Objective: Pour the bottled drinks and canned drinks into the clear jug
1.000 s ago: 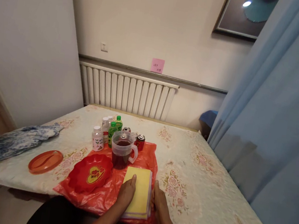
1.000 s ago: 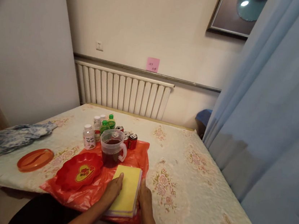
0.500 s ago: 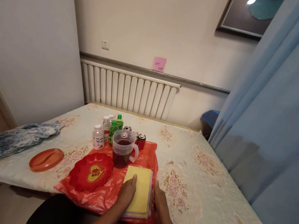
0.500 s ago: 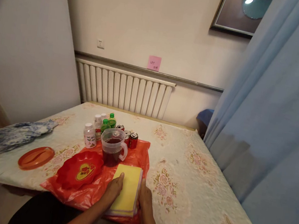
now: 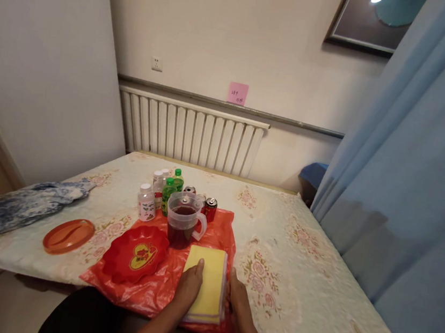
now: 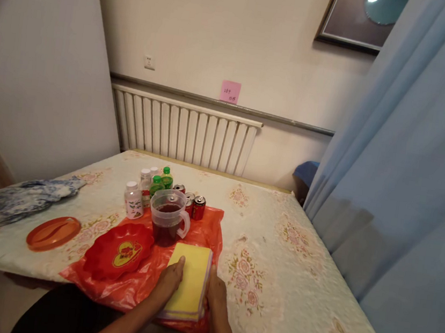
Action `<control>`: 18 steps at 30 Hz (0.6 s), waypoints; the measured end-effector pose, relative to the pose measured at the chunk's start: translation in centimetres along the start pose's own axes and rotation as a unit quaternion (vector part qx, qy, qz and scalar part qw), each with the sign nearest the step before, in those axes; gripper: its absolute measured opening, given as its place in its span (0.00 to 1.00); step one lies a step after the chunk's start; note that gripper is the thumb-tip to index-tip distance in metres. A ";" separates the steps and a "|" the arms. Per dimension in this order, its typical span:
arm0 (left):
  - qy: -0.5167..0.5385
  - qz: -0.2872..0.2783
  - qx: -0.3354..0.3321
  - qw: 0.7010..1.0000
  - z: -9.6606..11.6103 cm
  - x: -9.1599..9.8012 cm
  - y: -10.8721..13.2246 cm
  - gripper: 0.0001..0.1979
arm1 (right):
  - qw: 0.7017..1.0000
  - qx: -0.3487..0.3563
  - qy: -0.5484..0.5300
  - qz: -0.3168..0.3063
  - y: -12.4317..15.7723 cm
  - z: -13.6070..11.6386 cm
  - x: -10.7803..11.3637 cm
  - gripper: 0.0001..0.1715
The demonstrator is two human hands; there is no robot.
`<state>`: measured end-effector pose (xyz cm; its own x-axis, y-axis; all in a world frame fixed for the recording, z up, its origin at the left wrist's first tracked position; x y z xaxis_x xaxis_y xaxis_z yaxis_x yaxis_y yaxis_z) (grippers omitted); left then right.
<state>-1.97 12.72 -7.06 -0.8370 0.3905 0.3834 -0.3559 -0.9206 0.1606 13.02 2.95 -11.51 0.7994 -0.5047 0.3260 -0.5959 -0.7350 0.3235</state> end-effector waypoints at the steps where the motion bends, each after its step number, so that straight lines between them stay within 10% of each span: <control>1: -0.001 -0.001 0.000 1.000 0.0 0.0 0.0 0.32 | 1.000 -0.001 0.000 0.000 0.0 0.0 0.0 0.38; 18: 0.008 -0.010 0.004 1.000 -0.5 -0.2 -0.1 0.32 | 1.000 0.001 0.016 -0.002 0.3 -0.4 -0.1 0.38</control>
<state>-2.00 12.72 -7.64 -0.8361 0.4086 0.3660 -0.3689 -0.9126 0.1761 12.72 2.98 -11.10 0.7994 -0.4860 0.3531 -0.5917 -0.7384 0.3234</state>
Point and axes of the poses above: each hand's wrist, its own y-axis away from the middle knuckle, its own x-axis out of the back of the hand, z = x × y, the point moved 9 cm from there along -y, towards the middle knuckle, and after that the axes turned 15 degrees about y, right-handed, at the moved point
